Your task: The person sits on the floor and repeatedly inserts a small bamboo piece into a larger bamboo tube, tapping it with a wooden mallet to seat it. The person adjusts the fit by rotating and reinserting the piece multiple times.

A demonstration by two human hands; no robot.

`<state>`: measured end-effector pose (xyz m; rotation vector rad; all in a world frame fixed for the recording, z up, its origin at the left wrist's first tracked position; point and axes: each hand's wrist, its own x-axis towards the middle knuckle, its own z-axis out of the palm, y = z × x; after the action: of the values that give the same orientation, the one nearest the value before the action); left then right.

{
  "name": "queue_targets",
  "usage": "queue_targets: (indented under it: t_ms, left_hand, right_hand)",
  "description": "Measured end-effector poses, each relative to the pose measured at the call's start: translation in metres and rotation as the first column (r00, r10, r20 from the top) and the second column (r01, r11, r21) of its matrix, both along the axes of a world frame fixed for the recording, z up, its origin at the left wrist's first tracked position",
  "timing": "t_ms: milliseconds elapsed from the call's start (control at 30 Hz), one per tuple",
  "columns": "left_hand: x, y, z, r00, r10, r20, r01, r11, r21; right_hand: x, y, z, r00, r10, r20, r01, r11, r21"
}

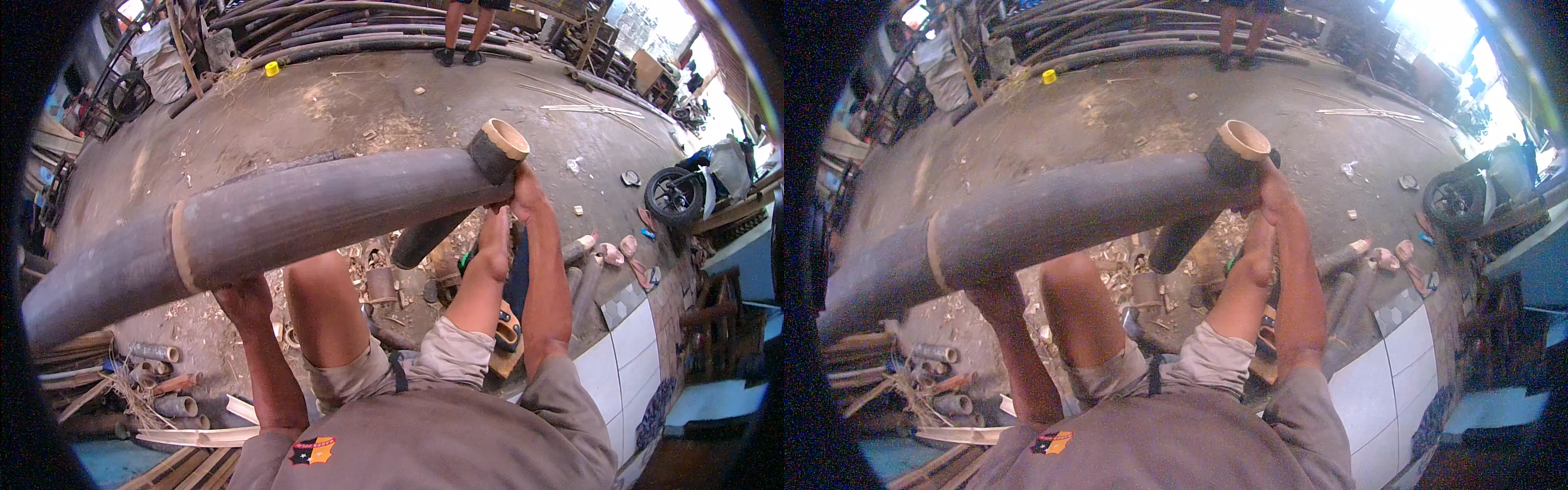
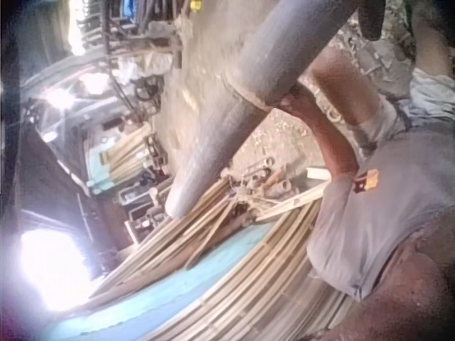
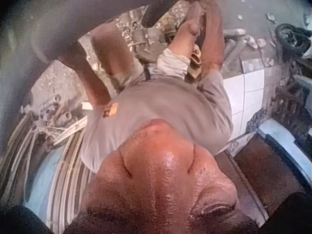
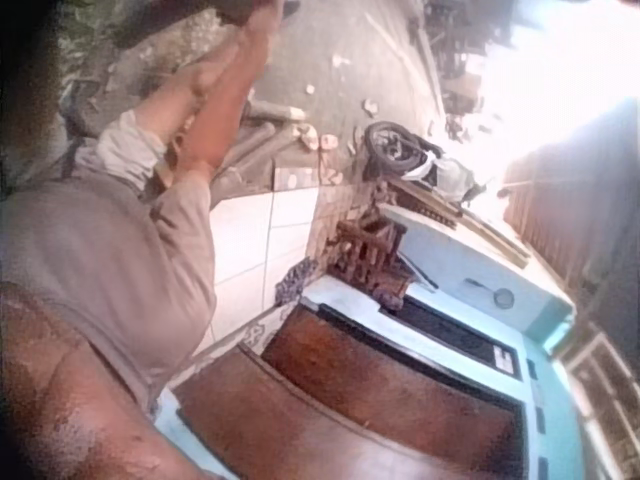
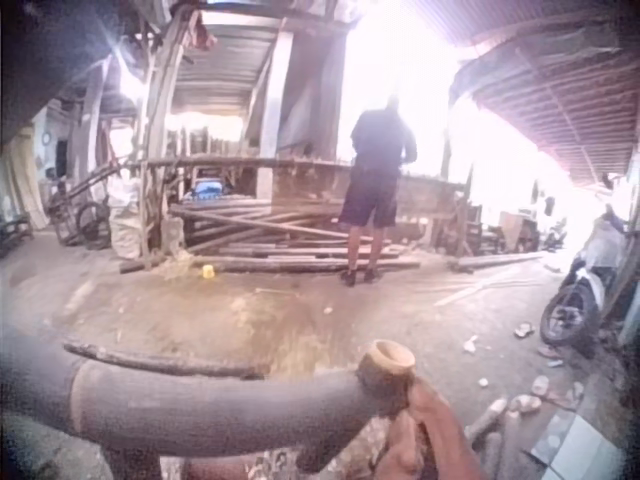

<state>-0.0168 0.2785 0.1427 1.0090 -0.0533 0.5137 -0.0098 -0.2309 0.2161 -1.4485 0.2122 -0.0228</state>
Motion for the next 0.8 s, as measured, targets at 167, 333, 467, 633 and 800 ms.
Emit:
queue_targets:
  t_ms: [167,333,467,633,800]
  left_hand:
    - [-0.018,0.019,-0.030,0.980,0.199,-0.011,-0.196,0.972,0.126]
    - [-0.053,-0.031,0.015,0.965,0.128,-0.227,-0.229,0.833,-0.504]
    - [-0.082,-0.034,0.009,0.986,0.046,-0.160,-0.108,0.908,-0.406]
    - [-0.109,-0.030,0.010,0.950,-0.296,-0.096,0.288,0.953,-0.090]
    - [-0.123,-0.046,0.006,0.804,-0.566,-0.182,0.594,0.782,0.189]
  right_hand:
    - [-0.008,-0.008,-0.003,0.994,-0.049,0.093,0.041,0.995,0.086]
    - [-0.012,-0.027,-0.007,0.970,0.008,0.244,-0.035,0.994,0.107]
    - [-0.020,-0.005,0.017,0.913,0.143,0.382,-0.151,0.988,-0.009]
    - [-0.006,-0.012,0.004,0.897,-0.026,0.441,0.159,0.950,-0.269]
    - [-0.001,-0.035,0.003,0.911,0.019,0.412,0.250,0.769,-0.588]
